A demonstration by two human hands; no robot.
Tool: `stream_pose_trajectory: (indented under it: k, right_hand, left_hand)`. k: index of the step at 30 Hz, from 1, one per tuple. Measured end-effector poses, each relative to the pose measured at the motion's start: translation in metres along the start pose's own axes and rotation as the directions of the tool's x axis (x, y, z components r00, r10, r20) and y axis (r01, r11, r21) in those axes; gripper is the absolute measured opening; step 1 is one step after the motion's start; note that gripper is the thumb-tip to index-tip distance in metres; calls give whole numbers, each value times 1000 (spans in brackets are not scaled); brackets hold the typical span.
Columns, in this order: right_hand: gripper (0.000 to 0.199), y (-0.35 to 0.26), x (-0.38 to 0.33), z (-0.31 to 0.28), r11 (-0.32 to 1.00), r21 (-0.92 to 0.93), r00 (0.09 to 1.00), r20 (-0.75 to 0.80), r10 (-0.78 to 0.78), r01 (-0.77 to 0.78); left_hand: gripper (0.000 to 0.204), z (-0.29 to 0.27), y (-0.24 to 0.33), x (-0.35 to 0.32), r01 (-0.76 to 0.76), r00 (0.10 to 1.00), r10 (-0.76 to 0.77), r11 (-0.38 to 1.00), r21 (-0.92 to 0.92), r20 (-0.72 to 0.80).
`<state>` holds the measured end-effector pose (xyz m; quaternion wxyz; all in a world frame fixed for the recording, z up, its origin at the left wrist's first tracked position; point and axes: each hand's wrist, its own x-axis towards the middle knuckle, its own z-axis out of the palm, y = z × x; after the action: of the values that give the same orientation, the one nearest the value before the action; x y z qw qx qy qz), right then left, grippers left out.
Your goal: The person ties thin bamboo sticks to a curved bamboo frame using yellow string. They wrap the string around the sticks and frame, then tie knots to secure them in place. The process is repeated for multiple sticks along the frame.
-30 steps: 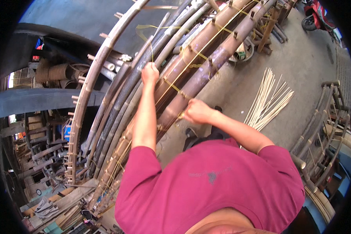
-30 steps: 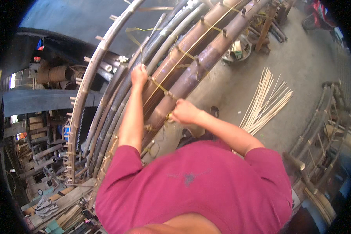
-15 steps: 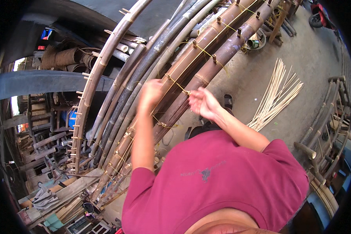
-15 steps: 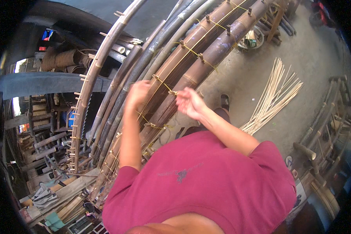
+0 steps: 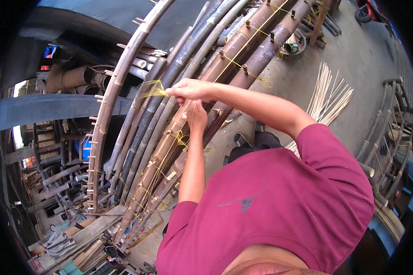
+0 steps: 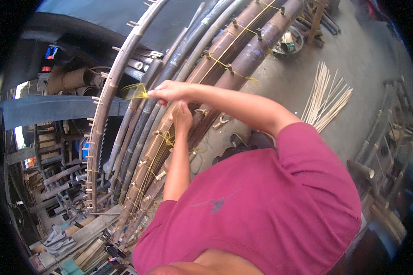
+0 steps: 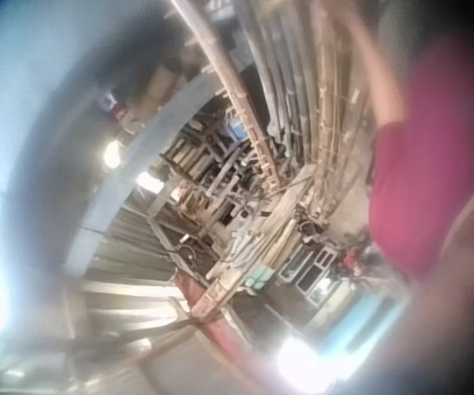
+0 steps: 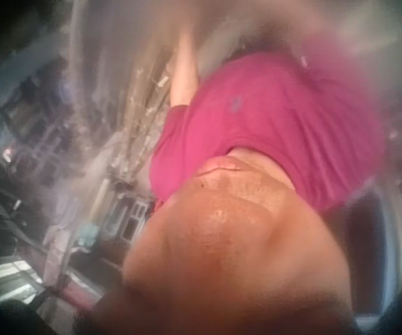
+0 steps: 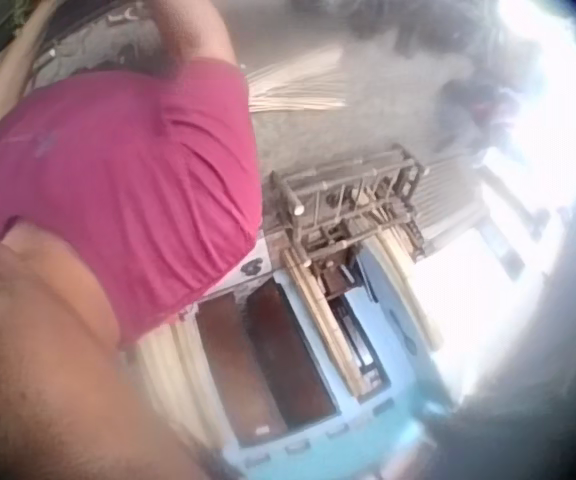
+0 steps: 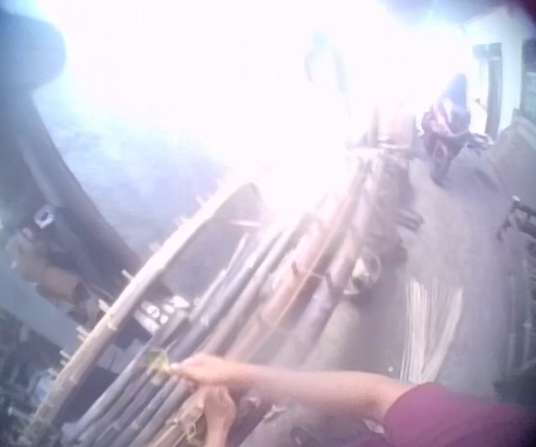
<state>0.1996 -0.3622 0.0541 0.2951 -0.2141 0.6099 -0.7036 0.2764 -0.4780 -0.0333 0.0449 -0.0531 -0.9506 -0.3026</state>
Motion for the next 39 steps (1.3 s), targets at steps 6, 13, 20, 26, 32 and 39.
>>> stream_pose_trajectory:
  k: [6, 13, 20, 26, 32, 39]
  right_hand:
    - [43, 124, -166, 23, 518, -784, 925, 187, -330, 343]
    - [41, 114, -166, 42, 515, -834, 966, 73, -249, 196]
    - [26, 112, -153, 118, 209, -973, 995, 101, 23, 94]
    - [47, 135, -147, 186, 745, 409, 849, 220, 480, -527]
    - [37, 116, -45, 242, 879, 207, 635, -762, -130, 428]
    - [66, 37, 53, 183, 264, -937, 946, -276, -167, -227]
  left_hand:
    - [31, -2, 29, -4, 154, 988, -154, 987, -35, -14]
    - [24, -48, 45, 103, 33, 965, -136, 912, -408, -226]
    - [34, -18, -72, 117, 14, 997, -28, 980, 200, 67]
    - [34, -131, -78, -16, 138, 980, -110, 977, 165, -167]
    - [30, -92, -131, -114, 22, 996, -22, 1000, 8, 85]
    - [39, -90, -115, -105, 107, 993, -110, 992, 69, 41]
